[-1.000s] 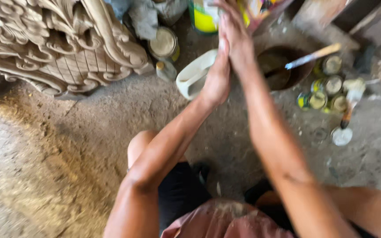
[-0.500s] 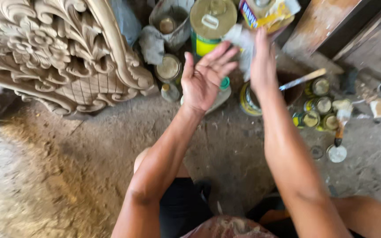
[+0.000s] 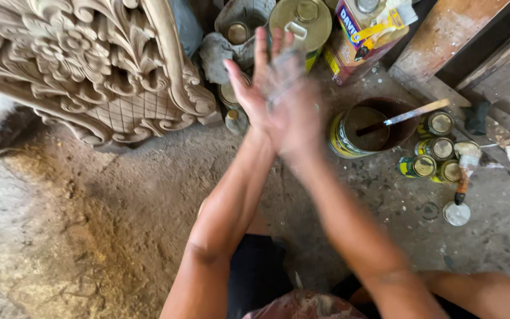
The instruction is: The person opens a large paint can and stirs the contents with a stick. They then pour the paint into a larger bucket and add a liquid from a plastic jug. Finally, they open a small jar and stir its contents into the bucket.
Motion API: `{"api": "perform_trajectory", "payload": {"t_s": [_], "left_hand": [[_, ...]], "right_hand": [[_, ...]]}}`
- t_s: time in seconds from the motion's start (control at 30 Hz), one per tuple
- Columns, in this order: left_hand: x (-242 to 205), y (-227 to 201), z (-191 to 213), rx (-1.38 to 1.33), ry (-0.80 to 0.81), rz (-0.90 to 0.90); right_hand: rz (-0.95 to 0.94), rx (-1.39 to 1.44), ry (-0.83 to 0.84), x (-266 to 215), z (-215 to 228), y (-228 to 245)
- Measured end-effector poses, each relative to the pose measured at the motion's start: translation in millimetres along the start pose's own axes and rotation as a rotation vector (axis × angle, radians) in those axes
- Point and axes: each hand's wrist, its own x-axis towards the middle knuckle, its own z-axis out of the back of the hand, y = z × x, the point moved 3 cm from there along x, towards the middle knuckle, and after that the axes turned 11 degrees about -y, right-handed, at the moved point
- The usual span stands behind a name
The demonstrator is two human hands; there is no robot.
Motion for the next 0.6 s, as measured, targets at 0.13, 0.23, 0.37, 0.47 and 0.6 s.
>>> {"api": "perform_trajectory", "payload": {"t_s": [0.13, 0.23, 0.37, 0.47, 0.6], "left_hand": [[-1.6, -8.6, 6.7, -0.113, -0.134, -0.047], [-21.6, 8.0, 9.0, 0.054, -0.156, 0.079], [-14.3, -1.3, -3.2, 0.280, 0.001, -0.077], [-3.1, -10.9, 0.6, 0.438, 0.010, -0.210], [-21.8, 26.1, 8.5, 0.171, 0.020, 0.008]], "right_hand": [[0.383, -0.422, 0.199, -19.7, -18.5, 14.3], [-0.484, -0.547, 0.363, 34.2, -19.8, -33.3], [-0.050, -0.340, 0.199, 4.0, -4.1, -31.0], [-0.343, -0.392, 0.215, -70.0, 15.0, -47.9], [-0.578, 0.163, -0.141, -34.3, 30.9, -81.2]]}}
